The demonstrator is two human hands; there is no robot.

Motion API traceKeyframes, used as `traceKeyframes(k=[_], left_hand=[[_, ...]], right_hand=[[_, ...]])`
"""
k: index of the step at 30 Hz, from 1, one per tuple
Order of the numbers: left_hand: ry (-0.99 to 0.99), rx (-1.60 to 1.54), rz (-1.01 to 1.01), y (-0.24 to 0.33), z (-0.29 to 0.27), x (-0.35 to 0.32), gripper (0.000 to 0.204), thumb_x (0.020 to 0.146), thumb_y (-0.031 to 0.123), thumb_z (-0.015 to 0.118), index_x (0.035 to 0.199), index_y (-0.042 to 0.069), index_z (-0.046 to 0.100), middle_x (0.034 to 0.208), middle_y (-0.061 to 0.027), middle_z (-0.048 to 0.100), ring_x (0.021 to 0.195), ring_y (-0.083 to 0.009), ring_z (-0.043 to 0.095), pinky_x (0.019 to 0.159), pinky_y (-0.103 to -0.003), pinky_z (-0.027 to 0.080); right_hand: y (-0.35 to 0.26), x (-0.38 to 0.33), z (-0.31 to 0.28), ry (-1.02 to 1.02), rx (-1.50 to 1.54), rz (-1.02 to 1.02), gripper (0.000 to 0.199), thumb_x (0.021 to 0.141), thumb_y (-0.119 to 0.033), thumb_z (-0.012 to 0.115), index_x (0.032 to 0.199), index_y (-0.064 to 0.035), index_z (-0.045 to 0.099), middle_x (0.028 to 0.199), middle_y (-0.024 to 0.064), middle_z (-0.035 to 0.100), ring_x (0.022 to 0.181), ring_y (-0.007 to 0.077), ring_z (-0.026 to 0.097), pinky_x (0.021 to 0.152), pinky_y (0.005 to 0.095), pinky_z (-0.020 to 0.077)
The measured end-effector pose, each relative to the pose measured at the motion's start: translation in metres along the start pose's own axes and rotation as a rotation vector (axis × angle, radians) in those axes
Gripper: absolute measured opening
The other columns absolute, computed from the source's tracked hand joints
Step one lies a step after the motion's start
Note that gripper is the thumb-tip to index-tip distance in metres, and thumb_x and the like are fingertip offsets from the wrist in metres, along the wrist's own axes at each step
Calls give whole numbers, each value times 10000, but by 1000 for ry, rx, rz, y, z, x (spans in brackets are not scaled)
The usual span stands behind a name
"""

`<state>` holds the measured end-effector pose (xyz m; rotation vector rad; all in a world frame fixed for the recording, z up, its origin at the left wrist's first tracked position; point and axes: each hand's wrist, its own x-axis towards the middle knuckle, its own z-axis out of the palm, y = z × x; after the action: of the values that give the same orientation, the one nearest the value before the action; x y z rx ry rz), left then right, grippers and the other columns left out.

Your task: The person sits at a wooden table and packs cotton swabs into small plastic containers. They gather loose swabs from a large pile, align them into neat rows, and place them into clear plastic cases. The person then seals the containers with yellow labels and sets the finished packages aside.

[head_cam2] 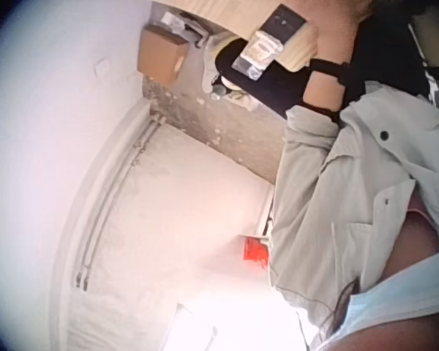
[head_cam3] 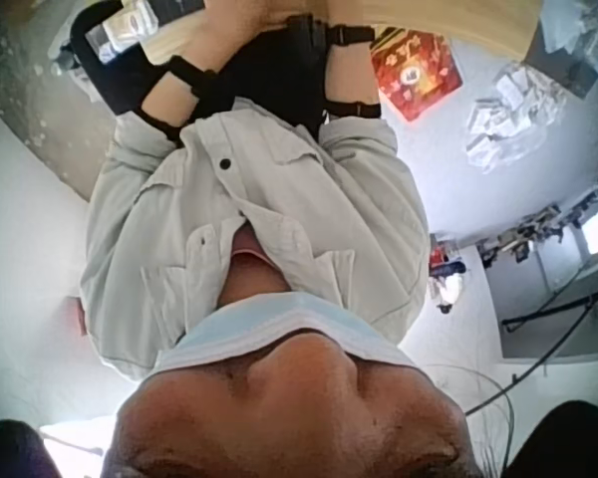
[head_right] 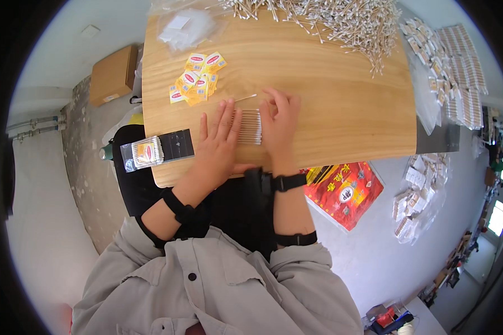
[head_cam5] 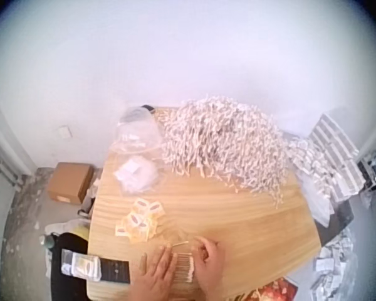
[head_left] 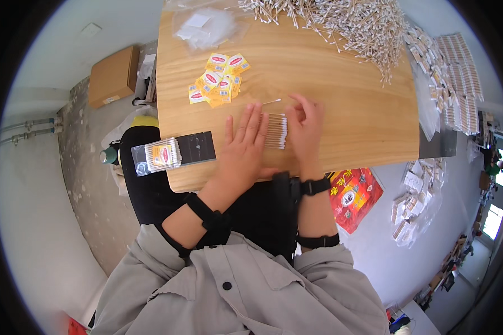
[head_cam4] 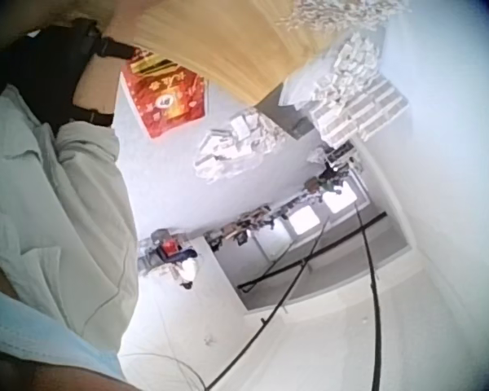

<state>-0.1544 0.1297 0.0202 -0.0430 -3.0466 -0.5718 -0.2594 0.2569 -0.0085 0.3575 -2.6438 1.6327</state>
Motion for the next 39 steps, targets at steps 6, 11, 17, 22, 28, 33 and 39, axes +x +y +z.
traceKeyframes(k=[6, 11, 17, 22, 28, 33, 39], left_hand=[[-43, -8, -29, 7, 10, -1, 1243, 555, 638, 780, 1484, -15, 276, 1586, -176, 194, 1486, -296, 159, 1176, -541, 122], [-39, 14, -22, 4, 14, -2, 1243, 566, 657, 760, 1487, -19, 272, 1588, -172, 193, 1486, -291, 158, 1177, -535, 120], [-33, -2, -21, 6, 16, -4, 1221, 594, 655, 743, 1486, -28, 267, 1588, -171, 198, 1488, -285, 153, 1177, -534, 123], [-89, 112, -28, 4, 13, -5, 1198, 618, 669, 718, 1486, -26, 272, 1586, -168, 205, 1486, -282, 160, 1177, -532, 127], [-25, 52, -35, -1, 13, -10, 1167, 638, 647, 723, 1488, -16, 276, 1583, -168, 211, 1484, -282, 166, 1178, -528, 131], [-36, 61, -54, 0, 9, -10, 1157, 640, 636, 730, 1486, -15, 282, 1583, -170, 209, 1483, -282, 169, 1179, -518, 139], [-31, 67, -40, -1, 12, -10, 1158, 643, 624, 738, 1486, -19, 274, 1587, -169, 199, 1484, -281, 165, 1178, -521, 137]], right_hand=[[3, 38, -13, -377, -186, -134, 195, 764, -125, 746, 956, -141, 713, 947, 81, 543, 817, 229, 582, 717, 323, 497], [7, 40, -12, -164, -139, -58, 167, 759, -106, 749, 920, -110, 704, 922, 80, 555, 806, 227, 600, 717, 327, 509], [14, 25, -13, -56, -102, -116, 149, 785, -80, 738, 928, -64, 703, 902, 83, 566, 781, 212, 609, 702, 311, 510], [0, 12, -7, 47, -132, -101, 122, 782, -61, 730, 898, -55, 695, 894, 90, 562, 756, 214, 597, 676, 321, 501], [3, 1, -13, -138, -135, -83, 121, 776, -93, 745, 882, -61, 698, 859, 82, 566, 729, 198, 593, 651, 323, 496], [-1, 15, -8, -77, -44, -19, 148, 769, -127, 754, 901, -82, 702, 843, 75, 574, 705, 195, 593, 642, 316, 496], [-4, 14, -10, -186, -224, -62, 202, 764, -144, 762, 954, -105, 707, 854, 67, 570, 738, 203, 609, 659, 327, 507]])
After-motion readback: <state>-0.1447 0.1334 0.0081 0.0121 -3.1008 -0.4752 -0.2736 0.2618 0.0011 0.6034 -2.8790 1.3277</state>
